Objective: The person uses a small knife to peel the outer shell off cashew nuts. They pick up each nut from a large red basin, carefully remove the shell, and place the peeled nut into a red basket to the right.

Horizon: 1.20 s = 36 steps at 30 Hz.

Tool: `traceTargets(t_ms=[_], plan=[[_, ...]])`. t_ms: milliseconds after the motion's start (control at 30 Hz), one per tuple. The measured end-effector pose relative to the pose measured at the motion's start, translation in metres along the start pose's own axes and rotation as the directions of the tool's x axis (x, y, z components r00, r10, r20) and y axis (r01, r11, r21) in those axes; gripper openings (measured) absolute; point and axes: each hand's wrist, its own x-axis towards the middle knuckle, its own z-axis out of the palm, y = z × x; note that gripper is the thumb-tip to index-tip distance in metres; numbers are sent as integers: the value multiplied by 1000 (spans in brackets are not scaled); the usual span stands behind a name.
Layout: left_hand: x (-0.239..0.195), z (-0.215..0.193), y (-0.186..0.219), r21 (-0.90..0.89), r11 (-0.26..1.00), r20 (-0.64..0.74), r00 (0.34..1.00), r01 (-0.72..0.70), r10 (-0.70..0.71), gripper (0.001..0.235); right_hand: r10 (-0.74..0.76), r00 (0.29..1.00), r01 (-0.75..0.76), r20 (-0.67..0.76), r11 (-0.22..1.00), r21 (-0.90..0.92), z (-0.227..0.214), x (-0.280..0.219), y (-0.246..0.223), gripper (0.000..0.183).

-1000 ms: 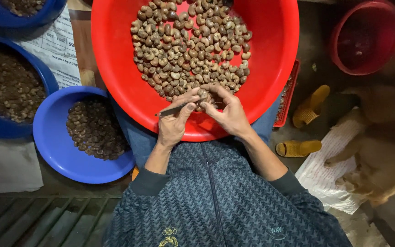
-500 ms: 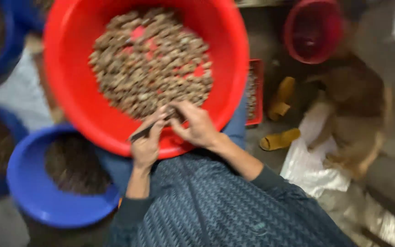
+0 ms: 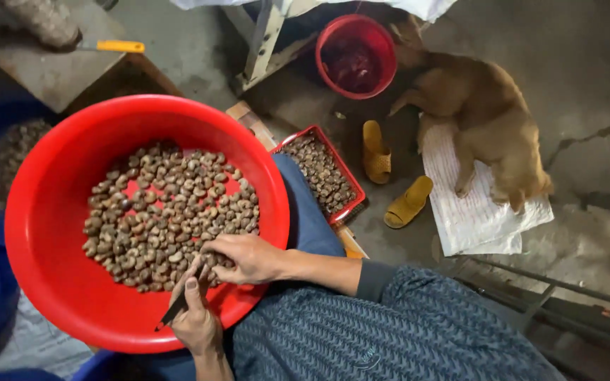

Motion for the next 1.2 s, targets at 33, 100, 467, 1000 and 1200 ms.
traceTargets(t_ms=[33, 100, 467, 1000, 1200], plan=[[1, -1, -2, 3, 1000, 15, 1000, -6, 6, 29, -3, 1000, 3, -15, 1000, -5, 0, 0, 1, 41], [0, -4, -5, 104, 991, 42, 996, -79, 74, 22, -47, 999, 47, -4, 999, -17, 0, -2, 2, 40], [-5, 9, 5, -4, 998, 3, 998, -56, 56, 26, -46, 999, 46, -11, 998, -38, 6, -16, 6, 46], [-12, 4, -3, -197, 980, -75, 997, 9, -24, 24, 81, 996, -81, -43, 997, 15, 4, -18, 0, 41], [-10, 7, 6, -83, 997, -55, 999, -8, 3, 29, 412, 864, -503, 288, 723, 473, 6, -11, 0, 42]])
